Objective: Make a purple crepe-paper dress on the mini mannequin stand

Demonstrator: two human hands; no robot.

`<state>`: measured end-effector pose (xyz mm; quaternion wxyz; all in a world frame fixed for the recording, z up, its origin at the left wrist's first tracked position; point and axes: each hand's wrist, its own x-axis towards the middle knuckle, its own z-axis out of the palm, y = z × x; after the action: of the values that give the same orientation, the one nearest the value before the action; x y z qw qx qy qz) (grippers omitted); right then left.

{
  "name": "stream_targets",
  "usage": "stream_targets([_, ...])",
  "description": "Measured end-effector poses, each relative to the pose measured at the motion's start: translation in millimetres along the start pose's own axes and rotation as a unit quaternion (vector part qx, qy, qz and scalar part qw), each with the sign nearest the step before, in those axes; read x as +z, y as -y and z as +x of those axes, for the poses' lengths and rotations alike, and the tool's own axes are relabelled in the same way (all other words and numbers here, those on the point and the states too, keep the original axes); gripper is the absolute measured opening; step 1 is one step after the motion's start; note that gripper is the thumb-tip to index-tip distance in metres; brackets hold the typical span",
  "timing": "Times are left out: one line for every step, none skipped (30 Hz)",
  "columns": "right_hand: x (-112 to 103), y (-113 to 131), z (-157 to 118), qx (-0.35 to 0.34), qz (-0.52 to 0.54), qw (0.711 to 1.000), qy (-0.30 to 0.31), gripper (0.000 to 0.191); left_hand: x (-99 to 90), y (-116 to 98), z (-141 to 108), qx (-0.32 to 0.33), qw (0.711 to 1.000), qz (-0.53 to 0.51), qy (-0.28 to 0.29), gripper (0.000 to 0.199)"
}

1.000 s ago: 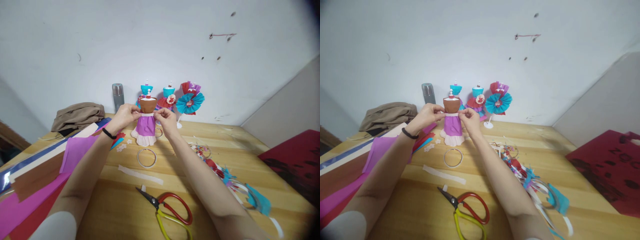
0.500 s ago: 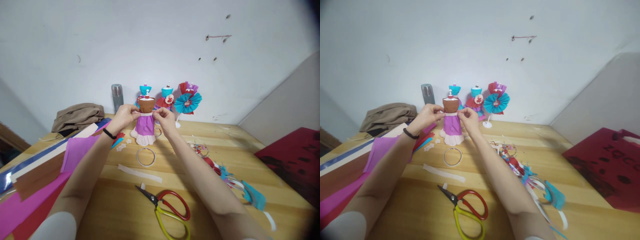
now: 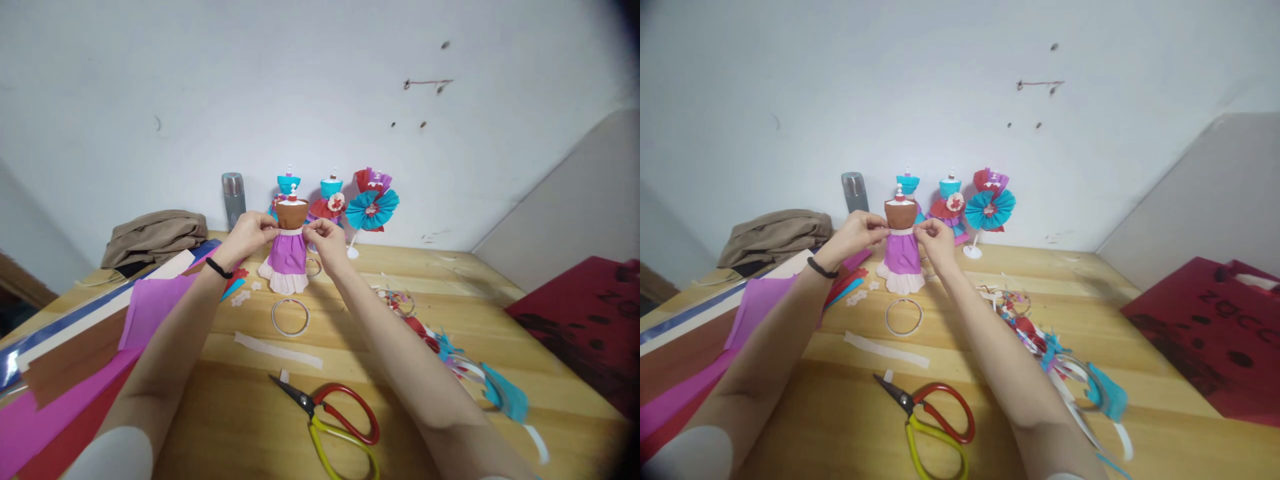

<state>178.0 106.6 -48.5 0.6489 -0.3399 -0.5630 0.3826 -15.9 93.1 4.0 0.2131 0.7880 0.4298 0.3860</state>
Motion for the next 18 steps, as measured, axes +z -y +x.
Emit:
stream_targets([0.3,-0.2,0.5,0.0,0.0,1.0,-0.001,0.019,0.2,-0.2,0.1,0.001,1.0,-0.001,0.0,0.016])
stream_targets([0.6,-0.5,0.9,0.0,0.0,1.0,-0.002,0.019,0.2,-0.4,0.1,0.001,1.0,-0.003,0.001,0.016])
stream_targets([0.9,-0.8,1.4,0.001,0.001,1.0,-0.003,0.02,0.2,-0.7,0.0,0.002,1.0,-0.005,0.002,0.016])
stream_targets([1.2,-1.0,1.7,0.001,0.001,1.0,-0.003,0.02,0.1,-1.0,-0.2,0.004,1.0,-0.008,0.002,0.016])
stream_targets([1.5,-1.2,2.0,0.002,0.002,1.0,-0.003,0.02,0.0,-1.2,-0.3,0.005,1.0,-0.01,0.003,0.016])
stream_targets([1.8,-1.3,2.3,0.002,0.002,1.0,-0.002,0.021,-0.3,-1.4,-0.5,0.007,1.0,-0.011,0.003,0.016])
stream_targets([2.0,-1.3,2.4,0.003,0.002,1.0,-0.001,0.021,-0.6,-1.4,-0.6,0.009,1.0,-0.01,0.003,0.016])
stream_targets([2.3,-1.4,2.6,0.004,0.001,1.0,0.0,0.021,-0.9,-1.4,-0.6,0.01,1.0,-0.009,0.004,0.016])
stream_targets([2.5,-1.4,2.7,0.004,0.001,1.0,0.001,0.021,-1.2,-1.4,-0.7,0.009,1.0,-0.008,0.005,0.016])
stream_targets([2.7,-1.5,2.9,0.004,0.001,1.0,0.002,0.021,-1.6,-1.3,-0.7,0.009,1.0,-0.008,0.007,0.016])
stream_targets([2.9,-1.7,3.1,0.004,0.001,1.0,0.003,0.021,-1.8,-1.2,-0.6,0.009,1.0,-0.009,0.008,0.016])
stream_targets([3.0,-2.0,3.3,0.003,0.001,1.0,0.003,0.021,-1.9,-1.2,-0.6,0.009,1.0,-0.011,0.01,0.015])
stream_targets([3.1,-2.3,3.5,0.003,0.001,1.0,0.004,0.021,-1.9,-1.1,-0.6,0.009,1.0,-0.013,0.01,0.015])
stream_targets([3.1,-2.5,3.6,0.002,0.001,1.0,0.004,0.021,-1.8,-1.1,-0.7,0.011,1.0,-0.015,0.009,0.015])
stream_targets([3.0,-2.7,3.7,0.001,0.001,1.0,0.005,0.021,-1.6,-1.1,-0.7,0.013,1.0,-0.017,0.008,0.015])
stream_targets([2.8,-2.8,3.5,0.0,0.0,1.0,0.006,0.021,-1.4,-1.1,-0.7,0.015,1.0,-0.02,0.007,0.015])
stream_targets([2.5,-2.8,3.3,0.0,0.0,1.0,0.008,0.021,-1.3,-1.0,-0.7,0.016,1.0,-0.024,0.007,0.015])
stream_targets([2.1,-2.7,3.0,-0.001,0.0,1.0,0.009,0.021,-1.2,-1.0,-0.6,0.016,0.999,-0.03,0.006,0.014])
